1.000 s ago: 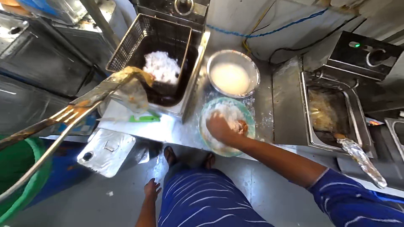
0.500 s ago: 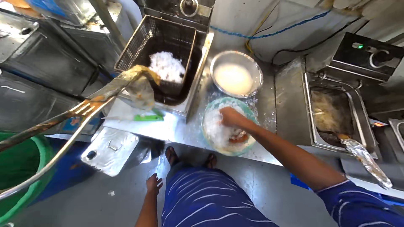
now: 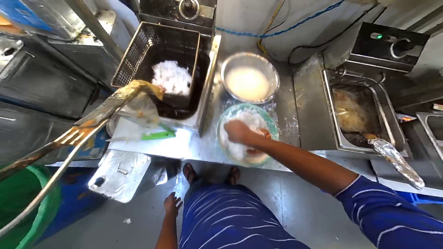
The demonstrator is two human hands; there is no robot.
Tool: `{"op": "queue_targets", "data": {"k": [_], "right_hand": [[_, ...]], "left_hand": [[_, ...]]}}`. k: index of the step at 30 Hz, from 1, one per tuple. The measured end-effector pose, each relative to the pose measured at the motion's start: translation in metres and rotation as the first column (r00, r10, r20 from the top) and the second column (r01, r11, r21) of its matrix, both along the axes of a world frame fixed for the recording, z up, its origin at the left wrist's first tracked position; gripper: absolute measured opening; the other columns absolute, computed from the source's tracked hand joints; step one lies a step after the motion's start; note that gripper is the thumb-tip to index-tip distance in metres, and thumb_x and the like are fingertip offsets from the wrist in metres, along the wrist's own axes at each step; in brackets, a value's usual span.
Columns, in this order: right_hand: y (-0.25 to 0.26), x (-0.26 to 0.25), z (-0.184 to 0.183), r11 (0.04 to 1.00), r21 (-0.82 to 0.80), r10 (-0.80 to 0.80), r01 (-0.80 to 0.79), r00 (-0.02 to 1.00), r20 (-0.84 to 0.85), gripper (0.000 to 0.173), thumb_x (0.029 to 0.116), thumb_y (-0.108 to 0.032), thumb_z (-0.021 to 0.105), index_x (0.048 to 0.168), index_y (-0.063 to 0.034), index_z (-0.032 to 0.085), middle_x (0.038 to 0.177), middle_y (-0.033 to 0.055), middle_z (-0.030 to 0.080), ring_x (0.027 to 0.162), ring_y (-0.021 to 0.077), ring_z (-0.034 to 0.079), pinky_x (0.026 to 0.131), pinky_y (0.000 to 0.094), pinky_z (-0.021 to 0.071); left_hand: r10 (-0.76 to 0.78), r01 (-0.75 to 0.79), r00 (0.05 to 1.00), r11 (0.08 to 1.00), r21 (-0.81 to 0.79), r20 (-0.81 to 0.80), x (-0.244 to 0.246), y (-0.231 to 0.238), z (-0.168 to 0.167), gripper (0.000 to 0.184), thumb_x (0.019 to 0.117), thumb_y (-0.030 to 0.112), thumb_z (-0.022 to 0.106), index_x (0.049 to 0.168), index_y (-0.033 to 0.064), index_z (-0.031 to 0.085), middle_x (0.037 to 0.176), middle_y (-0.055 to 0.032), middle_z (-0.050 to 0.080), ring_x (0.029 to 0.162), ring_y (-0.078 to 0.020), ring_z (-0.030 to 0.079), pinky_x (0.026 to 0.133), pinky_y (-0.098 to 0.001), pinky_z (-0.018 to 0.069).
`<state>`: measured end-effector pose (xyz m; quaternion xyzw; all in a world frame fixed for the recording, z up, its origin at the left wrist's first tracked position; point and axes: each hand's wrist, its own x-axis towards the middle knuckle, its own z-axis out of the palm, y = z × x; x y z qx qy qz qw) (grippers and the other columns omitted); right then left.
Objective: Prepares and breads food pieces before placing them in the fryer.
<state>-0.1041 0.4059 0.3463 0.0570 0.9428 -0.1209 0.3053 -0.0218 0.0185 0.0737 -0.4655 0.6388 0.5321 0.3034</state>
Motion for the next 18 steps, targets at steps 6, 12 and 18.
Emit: {"op": "queue_targets", "data": {"k": [6,12,18], "right_hand": [[0.040,-0.008,0.044,0.932,-0.295,-0.171,0.212,0.973,0.157,0.035,0.0993,-0.004,0.065,0.129,0.0117,0.055,0.117,0.0302,0.062,0.104,0.0398,0.063,0.092,0.0550,0.0504],[0.039,-0.007,0.041,0.974,0.200,-0.103,0.103,0.995,-0.008,0.025,0.0850,-0.017,0.078,0.101,0.0007,0.069,0.102,0.0247,0.069,0.100,0.0461,0.067,0.075,0.0654,0.0523],[-0.026,0.030,0.000,0.961,0.192,0.169,-0.197,0.974,0.150,0.029,0.0909,-0.009,0.071,0.114,0.0077,0.067,0.122,0.0314,0.061,0.116,0.0503,0.059,0.093,0.0649,0.0495]], "left_hand": [[0.031,-0.030,1.000,0.999,-0.010,0.003,-0.002,-0.013,-0.010,0.047,0.1100,0.026,0.045,0.147,-0.0027,0.043,0.144,-0.0285,0.047,0.117,-0.0382,0.057,0.092,-0.0546,0.0507],[0.022,-0.021,0.999,1.000,-0.022,0.044,0.006,-0.022,-0.010,0.047,0.1102,0.025,0.045,0.148,-0.0031,0.042,0.146,-0.0299,0.045,0.120,-0.0401,0.056,0.093,-0.0545,0.0512],[0.026,-0.026,0.999,0.999,-0.020,0.045,0.014,-0.019,-0.023,0.046,0.1096,0.023,0.046,0.147,-0.0038,0.042,0.147,-0.0309,0.045,0.121,-0.0410,0.056,0.093,-0.0563,0.0508]]}}
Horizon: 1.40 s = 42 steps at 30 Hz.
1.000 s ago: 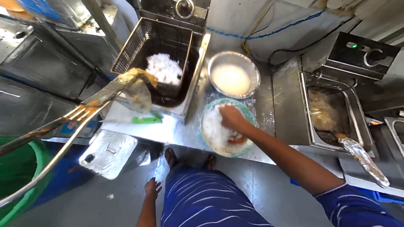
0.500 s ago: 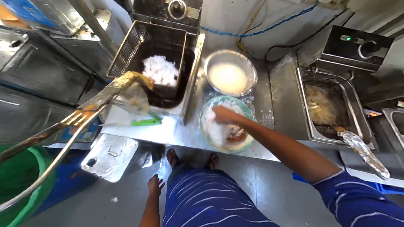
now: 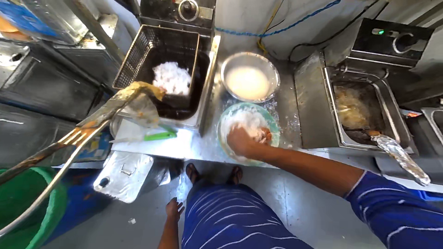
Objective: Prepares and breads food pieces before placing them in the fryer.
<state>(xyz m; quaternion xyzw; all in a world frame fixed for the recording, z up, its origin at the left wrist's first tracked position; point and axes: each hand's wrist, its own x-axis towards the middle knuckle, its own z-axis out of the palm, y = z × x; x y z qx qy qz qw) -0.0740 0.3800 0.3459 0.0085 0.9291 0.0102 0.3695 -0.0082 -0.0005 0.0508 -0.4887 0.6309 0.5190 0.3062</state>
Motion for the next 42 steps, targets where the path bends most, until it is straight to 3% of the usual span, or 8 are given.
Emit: {"op": "queue_targets", "data": {"k": [5,8,14,19,24,31,38,42], "right_hand": [[0.021,-0.022,-0.004,0.992,-0.096,-0.097,0.085,0.987,-0.126,0.016,0.0954,-0.005,0.063,0.108,0.0016,0.070,0.107,0.0233,0.069,0.103,0.0436,0.067,0.080,0.0606,0.0538],[0.049,-0.041,0.023,0.966,-0.208,-0.160,0.150,0.987,-0.033,0.029,0.0918,-0.016,0.073,0.109,0.0060,0.066,0.109,0.0265,0.066,0.105,0.0445,0.065,0.085,0.0628,0.0514],[0.067,-0.039,0.059,0.852,-0.451,-0.248,0.265,0.964,0.098,0.033,0.0974,-0.001,0.067,0.126,0.0130,0.057,0.110,0.0291,0.063,0.097,0.0383,0.064,0.089,0.0538,0.0514],[0.070,-0.035,0.027,0.957,-0.078,-0.289,0.281,0.950,-0.122,0.029,0.0863,-0.013,0.076,0.109,0.0026,0.069,0.110,0.0266,0.068,0.107,0.0467,0.065,0.082,0.0662,0.0527],[0.024,-0.016,0.025,0.990,-0.069,-0.123,0.120,0.992,-0.033,0.033,0.0851,-0.024,0.079,0.106,0.0001,0.069,0.109,0.0238,0.067,0.105,0.0447,0.065,0.079,0.0635,0.0526],[0.017,-0.020,-0.016,0.990,-0.103,-0.112,0.095,0.980,-0.167,0.014,0.0948,-0.003,0.063,0.105,0.0026,0.070,0.104,0.0242,0.069,0.102,0.0442,0.067,0.080,0.0601,0.0541],[0.072,-0.035,0.039,0.592,-0.631,-0.533,0.501,0.831,0.160,0.042,0.0983,0.005,0.060,0.138,0.0080,0.047,0.121,0.0243,0.059,0.102,0.0274,0.061,0.091,0.0425,0.0512],[0.074,-0.040,0.022,0.890,-0.196,-0.444,0.412,0.882,-0.159,0.026,0.0886,-0.009,0.073,0.109,0.0056,0.067,0.108,0.0287,0.067,0.104,0.0471,0.066,0.083,0.0650,0.0526]], "left_hand": [[-0.004,0.007,0.998,0.999,0.052,-0.056,-0.011,0.011,0.002,0.047,0.1103,0.023,0.045,0.148,-0.0045,0.041,0.149,-0.0312,0.043,0.124,-0.0423,0.055,0.095,-0.0576,0.0497],[0.004,0.000,0.997,0.999,0.051,-0.079,-0.014,0.011,0.003,0.048,0.1100,0.024,0.045,0.148,-0.0041,0.041,0.147,-0.0312,0.045,0.122,-0.0424,0.055,0.094,-0.0581,0.0499],[-0.001,0.002,0.999,1.000,0.026,-0.033,-0.005,0.004,0.015,0.047,0.1108,0.024,0.043,0.149,-0.0028,0.040,0.147,-0.0296,0.045,0.122,-0.0397,0.056,0.093,-0.0545,0.0510],[0.055,-0.055,0.998,0.998,0.037,-0.018,0.013,-0.004,-0.004,0.047,0.1090,0.022,0.047,0.148,-0.0036,0.041,0.149,-0.0313,0.043,0.125,-0.0431,0.055,0.094,-0.0589,0.0500],[0.038,-0.038,0.999,0.999,0.019,0.016,0.021,-0.001,0.000,0.045,0.1096,0.021,0.046,0.147,-0.0038,0.043,0.148,-0.0310,0.044,0.124,-0.0426,0.054,0.095,-0.0592,0.0488],[0.002,-0.002,1.000,1.000,0.024,-0.017,0.005,0.012,0.021,0.043,0.1105,0.021,0.043,0.146,-0.0040,0.043,0.144,-0.0302,0.046,0.116,-0.0384,0.056,0.092,-0.0536,0.0499],[0.035,-0.034,0.998,0.999,0.023,-0.047,-0.001,0.004,0.014,0.045,0.1105,0.023,0.043,0.146,-0.0038,0.043,0.142,-0.0291,0.048,0.114,-0.0376,0.058,0.089,-0.0519,0.0520],[0.060,-0.059,0.998,0.998,0.024,-0.024,0.007,-0.002,0.002,0.047,0.1100,0.023,0.044,0.149,-0.0031,0.040,0.148,-0.0306,0.043,0.121,-0.0413,0.056,0.093,-0.0560,0.0515]]}}
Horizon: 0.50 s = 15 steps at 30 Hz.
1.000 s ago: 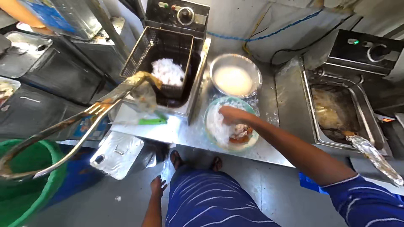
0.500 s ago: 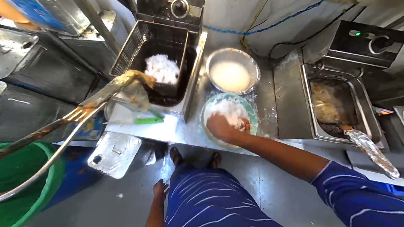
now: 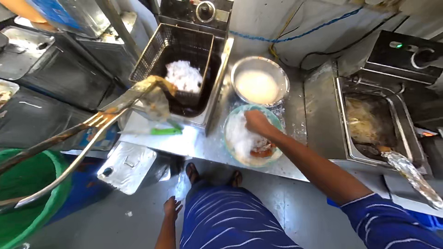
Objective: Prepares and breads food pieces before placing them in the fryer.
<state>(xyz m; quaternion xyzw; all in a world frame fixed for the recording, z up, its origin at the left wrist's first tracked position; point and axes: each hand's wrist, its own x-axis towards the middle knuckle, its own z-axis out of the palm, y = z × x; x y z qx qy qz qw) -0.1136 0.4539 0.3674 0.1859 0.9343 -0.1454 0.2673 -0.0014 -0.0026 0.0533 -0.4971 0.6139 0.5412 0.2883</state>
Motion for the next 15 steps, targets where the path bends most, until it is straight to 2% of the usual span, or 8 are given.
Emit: {"op": "queue_targets", "data": {"k": [1,4,6,8,10,12,13,15], "right_hand": [[-0.004,0.001,0.002,0.998,0.062,0.024,-0.025,0.999,0.026,0.028,0.0870,-0.013,0.075,0.108,0.0039,0.068,0.108,0.0283,0.067,0.105,0.0480,0.066,0.081,0.0664,0.0521],[-0.031,0.009,0.008,0.982,0.043,0.173,-0.181,0.973,0.153,0.042,0.0838,-0.024,0.080,0.115,0.0009,0.066,0.114,0.0265,0.066,0.107,0.0466,0.065,0.081,0.0656,0.0521],[-0.058,0.020,-0.008,0.973,0.071,0.205,-0.220,0.962,0.178,0.044,0.0854,-0.018,0.079,0.121,0.0041,0.065,0.123,0.0301,0.062,0.114,0.0493,0.061,0.086,0.0658,0.0524],[-0.073,0.027,-0.035,0.964,0.150,0.205,-0.219,0.973,0.103,0.025,0.0934,-0.003,0.066,0.116,0.0073,0.065,0.119,0.0314,0.063,0.111,0.0501,0.063,0.085,0.0630,0.0538],[-0.070,0.024,-0.046,0.959,0.182,0.220,-0.218,0.976,0.009,0.016,0.0982,0.002,0.056,0.110,0.0056,0.067,0.110,0.0277,0.066,0.103,0.0464,0.067,0.079,0.0585,0.0558],[-0.056,0.015,-0.040,0.971,0.113,0.213,-0.211,0.977,-0.005,0.016,0.0984,-0.005,0.059,0.110,0.0027,0.068,0.107,0.0251,0.068,0.102,0.0442,0.068,0.078,0.0593,0.0555],[-0.046,0.009,-0.034,0.979,0.054,0.196,-0.197,0.980,0.017,0.020,0.0958,-0.011,0.064,0.111,0.0019,0.068,0.108,0.0245,0.069,0.103,0.0437,0.068,0.079,0.0607,0.0545],[-0.022,0.000,-0.017,0.980,-0.129,0.155,-0.149,0.987,0.038,0.031,0.0929,-0.015,0.071,0.114,0.0061,0.065,0.111,0.0274,0.067,0.106,0.0443,0.066,0.086,0.0619,0.0521]], "left_hand": [[0.018,-0.018,1.000,1.000,0.002,0.000,0.002,0.000,-0.004,0.047,0.1098,0.023,0.045,0.149,-0.0031,0.040,0.148,-0.0307,0.043,0.122,-0.0420,0.056,0.093,-0.0568,0.0510],[0.035,-0.034,0.999,0.999,-0.012,0.021,0.008,-0.003,-0.006,0.046,0.1093,0.022,0.046,0.147,-0.0038,0.042,0.147,-0.0311,0.045,0.122,-0.0419,0.056,0.094,-0.0577,0.0500],[0.010,-0.009,0.999,1.000,-0.020,0.040,0.010,0.000,0.001,0.046,0.1094,0.022,0.046,0.147,-0.0037,0.042,0.146,-0.0309,0.045,0.120,-0.0405,0.056,0.094,-0.0566,0.0494],[-0.022,0.023,0.999,1.000,-0.021,0.043,0.009,0.007,0.015,0.045,0.1092,0.021,0.046,0.146,-0.0040,0.043,0.145,-0.0303,0.046,0.118,-0.0390,0.055,0.093,-0.0553,0.0493],[-0.045,0.045,0.998,0.999,-0.016,0.035,0.005,0.013,0.023,0.044,0.1097,0.021,0.045,0.146,-0.0043,0.044,0.144,-0.0296,0.046,0.118,-0.0383,0.055,0.093,-0.0547,0.0484],[-0.036,0.036,0.999,0.999,0.001,0.022,0.000,0.012,0.015,0.045,0.1102,0.022,0.044,0.147,-0.0041,0.042,0.148,-0.0304,0.044,0.123,-0.0407,0.054,0.096,-0.0573,0.0474],[-0.030,0.030,0.999,1.000,0.008,0.010,-0.004,0.012,0.009,0.045,0.1101,0.022,0.044,0.147,-0.0040,0.042,0.148,-0.0305,0.044,0.123,-0.0413,0.054,0.096,-0.0577,0.0481],[-0.009,0.009,1.000,1.000,0.026,-0.014,-0.010,0.013,0.003,0.046,0.1099,0.021,0.045,0.148,-0.0043,0.041,0.150,-0.0306,0.042,0.124,-0.0422,0.055,0.096,-0.0576,0.0497]]}}
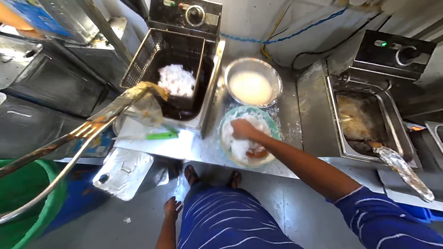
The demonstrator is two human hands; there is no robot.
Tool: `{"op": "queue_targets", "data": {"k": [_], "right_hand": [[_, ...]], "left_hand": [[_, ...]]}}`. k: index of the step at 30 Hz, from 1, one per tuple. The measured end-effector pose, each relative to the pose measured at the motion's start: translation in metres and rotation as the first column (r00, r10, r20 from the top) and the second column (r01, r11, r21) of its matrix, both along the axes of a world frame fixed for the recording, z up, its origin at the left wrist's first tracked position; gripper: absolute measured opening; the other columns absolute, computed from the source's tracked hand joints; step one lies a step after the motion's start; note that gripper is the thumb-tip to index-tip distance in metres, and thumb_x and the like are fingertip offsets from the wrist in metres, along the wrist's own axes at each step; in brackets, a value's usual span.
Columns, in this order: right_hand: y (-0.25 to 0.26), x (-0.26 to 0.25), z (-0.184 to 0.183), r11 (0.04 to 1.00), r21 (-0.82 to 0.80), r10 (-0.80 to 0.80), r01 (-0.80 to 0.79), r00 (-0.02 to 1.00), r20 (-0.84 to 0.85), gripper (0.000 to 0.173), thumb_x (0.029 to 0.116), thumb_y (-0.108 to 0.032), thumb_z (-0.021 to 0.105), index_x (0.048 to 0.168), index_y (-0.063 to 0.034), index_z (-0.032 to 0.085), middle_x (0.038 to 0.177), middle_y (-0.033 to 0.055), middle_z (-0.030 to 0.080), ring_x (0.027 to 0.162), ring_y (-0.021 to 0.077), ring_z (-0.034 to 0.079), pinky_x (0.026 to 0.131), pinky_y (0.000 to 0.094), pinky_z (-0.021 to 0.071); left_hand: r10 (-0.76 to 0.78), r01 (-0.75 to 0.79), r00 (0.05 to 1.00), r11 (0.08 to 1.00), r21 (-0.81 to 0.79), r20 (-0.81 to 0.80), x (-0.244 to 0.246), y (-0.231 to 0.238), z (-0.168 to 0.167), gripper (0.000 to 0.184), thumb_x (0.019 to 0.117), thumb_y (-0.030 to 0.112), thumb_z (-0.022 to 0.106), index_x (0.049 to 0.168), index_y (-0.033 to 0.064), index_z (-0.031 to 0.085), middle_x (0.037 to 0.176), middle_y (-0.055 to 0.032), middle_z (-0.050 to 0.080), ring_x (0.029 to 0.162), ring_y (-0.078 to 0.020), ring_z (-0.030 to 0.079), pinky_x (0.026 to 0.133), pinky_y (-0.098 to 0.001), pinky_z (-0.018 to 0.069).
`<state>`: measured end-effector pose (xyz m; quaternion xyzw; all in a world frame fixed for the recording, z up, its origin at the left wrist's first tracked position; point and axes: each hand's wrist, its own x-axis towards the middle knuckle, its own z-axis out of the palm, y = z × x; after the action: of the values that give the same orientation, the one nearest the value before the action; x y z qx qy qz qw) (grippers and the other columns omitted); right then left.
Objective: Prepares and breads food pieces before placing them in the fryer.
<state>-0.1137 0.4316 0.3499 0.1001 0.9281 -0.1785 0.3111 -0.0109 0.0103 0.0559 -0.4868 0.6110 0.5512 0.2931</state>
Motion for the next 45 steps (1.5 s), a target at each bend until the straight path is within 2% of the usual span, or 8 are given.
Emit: {"op": "queue_targets", "data": {"k": [5,11,15,18,25,30,38,45], "right_hand": [[0.023,0.010,0.033,0.919,-0.353,-0.158,0.177,0.984,0.081,0.034,0.0976,0.003,0.063,0.129,0.0112,0.054,0.114,0.0267,0.062,0.098,0.0319,0.063,0.089,0.0467,0.0521],[0.024,0.013,0.017,0.965,0.177,-0.173,0.195,0.976,-0.132,0.029,0.0872,-0.014,0.075,0.108,0.0053,0.068,0.114,0.0286,0.066,0.113,0.0474,0.063,0.090,0.0654,0.0501],[-0.015,0.026,0.017,0.973,0.231,0.014,0.002,0.998,-0.068,0.041,0.0841,-0.025,0.079,0.114,0.0008,0.068,0.121,0.0270,0.065,0.120,0.0483,0.058,0.091,0.0670,0.0493],[-0.032,0.023,-0.009,0.960,0.264,0.100,-0.089,0.995,-0.027,0.026,0.0945,-0.008,0.068,0.118,0.0029,0.066,0.119,0.0285,0.064,0.115,0.0489,0.061,0.086,0.0629,0.0536],[0.013,0.004,0.033,0.988,-0.148,0.038,-0.046,0.998,-0.055,0.037,0.0892,0.001,0.072,0.125,0.0086,0.062,0.118,0.0289,0.065,0.111,0.0434,0.064,0.096,0.0594,0.0494],[0.024,0.016,0.027,0.998,0.006,-0.055,0.056,0.994,-0.094,0.022,0.0856,-0.001,0.073,0.104,0.0077,0.066,0.101,0.0263,0.067,0.099,0.0426,0.067,0.085,0.0602,0.0527],[0.035,0.013,0.032,0.963,0.025,-0.263,0.268,0.956,-0.126,0.027,0.0895,-0.009,0.074,0.108,0.0090,0.065,0.105,0.0298,0.066,0.101,0.0462,0.066,0.085,0.0645,0.0518],[0.031,0.025,0.055,0.980,-0.129,-0.164,0.149,0.979,-0.120,0.021,0.0917,0.006,0.065,0.112,0.0127,0.064,0.110,0.0302,0.064,0.103,0.0417,0.065,0.091,0.0574,0.0512]], "left_hand": [[-0.005,0.005,1.000,1.000,-0.013,-0.019,-0.011,-0.005,0.006,0.046,0.1102,0.023,0.043,0.148,-0.0033,0.040,0.145,-0.0299,0.046,0.118,-0.0392,0.058,0.091,-0.0538,0.0518],[-0.029,0.030,1.000,0.999,-0.035,0.004,-0.003,-0.010,0.006,0.045,0.1094,0.021,0.046,0.146,-0.0035,0.043,0.145,-0.0302,0.047,0.118,-0.0401,0.058,0.091,-0.0542,0.0525],[-0.023,0.024,0.999,0.999,-0.041,0.042,0.011,-0.012,-0.003,0.044,0.1085,0.019,0.046,0.146,-0.0045,0.043,0.145,-0.0308,0.046,0.119,-0.0407,0.057,0.091,-0.0559,0.0513],[-0.018,0.020,0.998,0.999,-0.036,0.067,0.015,-0.011,-0.011,0.044,0.1078,0.019,0.047,0.146,-0.0038,0.043,0.145,-0.0305,0.047,0.119,-0.0408,0.057,0.091,-0.0566,0.0512],[0.000,0.000,1.000,1.000,-0.014,0.013,0.005,-0.005,-0.006,0.044,0.1093,0.020,0.045,0.146,-0.0044,0.043,0.147,-0.0308,0.045,0.122,-0.0416,0.056,0.093,-0.0571,0.0505],[-0.013,0.013,1.000,1.000,-0.017,0.026,0.002,-0.005,0.005,0.044,0.1096,0.020,0.045,0.147,-0.0032,0.042,0.146,-0.0292,0.046,0.120,-0.0389,0.057,0.093,-0.0538,0.0512],[-0.052,0.054,0.997,0.998,-0.037,0.054,0.015,-0.005,0.005,0.037,0.1043,0.006,0.048,0.139,-0.0072,0.047,0.135,-0.0292,0.052,0.112,-0.0377,0.058,0.088,-0.0541,0.0521],[-0.018,0.018,0.999,0.999,-0.026,0.034,0.019,-0.009,-0.014,0.039,0.1043,0.009,0.047,0.140,-0.0069,0.046,0.135,-0.0303,0.052,0.111,-0.0395,0.059,0.086,-0.0563,0.0528]]}}
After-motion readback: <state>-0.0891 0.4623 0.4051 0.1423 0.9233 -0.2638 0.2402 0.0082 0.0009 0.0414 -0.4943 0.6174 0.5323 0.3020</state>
